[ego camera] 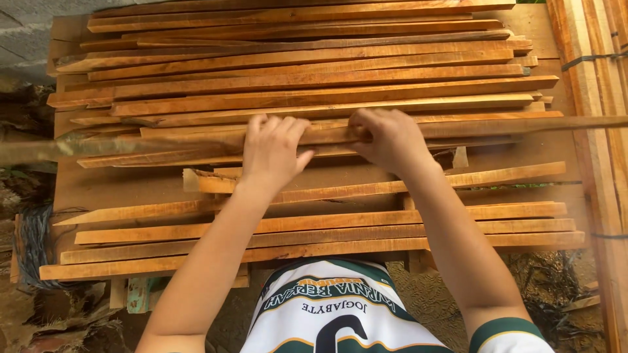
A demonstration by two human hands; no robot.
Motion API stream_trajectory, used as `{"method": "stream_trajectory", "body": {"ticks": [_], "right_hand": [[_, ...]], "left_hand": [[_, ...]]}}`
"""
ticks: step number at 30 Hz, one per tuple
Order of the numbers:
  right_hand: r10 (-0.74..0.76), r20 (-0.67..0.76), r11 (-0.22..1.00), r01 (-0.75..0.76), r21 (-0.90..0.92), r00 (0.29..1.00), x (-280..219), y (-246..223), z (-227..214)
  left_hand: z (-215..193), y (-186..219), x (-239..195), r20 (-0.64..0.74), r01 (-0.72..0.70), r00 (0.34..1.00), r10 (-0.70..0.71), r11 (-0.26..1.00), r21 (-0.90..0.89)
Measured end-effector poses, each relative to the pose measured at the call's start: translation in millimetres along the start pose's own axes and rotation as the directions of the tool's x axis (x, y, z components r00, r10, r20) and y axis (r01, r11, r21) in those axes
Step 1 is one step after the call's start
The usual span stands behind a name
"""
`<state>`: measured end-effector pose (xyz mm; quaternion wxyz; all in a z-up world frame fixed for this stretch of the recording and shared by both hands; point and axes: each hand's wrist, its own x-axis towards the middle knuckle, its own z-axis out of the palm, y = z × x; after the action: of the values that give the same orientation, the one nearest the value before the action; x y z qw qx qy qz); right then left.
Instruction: The person arranges thin wooden planks on a wooden workbench. They pick up planks from a pile and place them into a stack, aligning them by hand. The camera moves frequently, showing the repetitive stacking process from an overhead perspective.
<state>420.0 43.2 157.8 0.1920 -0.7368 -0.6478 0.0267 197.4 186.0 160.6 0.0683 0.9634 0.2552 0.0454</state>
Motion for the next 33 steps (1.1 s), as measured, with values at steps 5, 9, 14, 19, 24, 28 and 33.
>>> {"method": "stream_trajectory", "body": {"ticks": [5, 9, 14, 19, 24, 28, 33], "right_hand": [[0.049, 0.191, 0.996, -0.063, 0.067, 0.980, -59, -50, -6], [0.051, 0.306, 0.992, -0.084, 0.096, 0.951, -117, -65, 31], [0.057, 0.311, 0.998, -0.060, -0.001, 0.949, -181, -76, 66], [0.094, 0.334, 0.995, -0.084, -0.045, 0.938, -228, -58, 119], [-0.012, 0.132, 0.998, 0.021, -0.065, 0.991, -240, -56, 136], [-0.017, 0.185, 1.000, 0.016, 0.009, 0.983, -237, -53, 122], [-0.039, 0.296, 0.995, 0.011, 0.095, 0.954, -246, -69, 106]], "left_hand": [[-6, 23, -60, 0.261, 0.106, 0.962, -0.084, 0.992, -0.073], [13, 43, -114, 0.401, 0.208, 0.909, -0.111, 0.956, -0.206], [70, 52, -162, 0.545, 0.273, 0.831, -0.114, 0.937, -0.219], [127, 47, -187, 0.569, 0.270, 0.814, -0.111, 0.941, -0.203], [151, 49, -207, 0.407, 0.085, 0.913, -0.034, 0.991, -0.106], [170, 42, -216, 0.352, 0.131, 0.934, -0.058, 0.973, -0.189], [152, 39, -232, 0.387, 0.145, 0.922, -0.026, 0.948, -0.283]]}}
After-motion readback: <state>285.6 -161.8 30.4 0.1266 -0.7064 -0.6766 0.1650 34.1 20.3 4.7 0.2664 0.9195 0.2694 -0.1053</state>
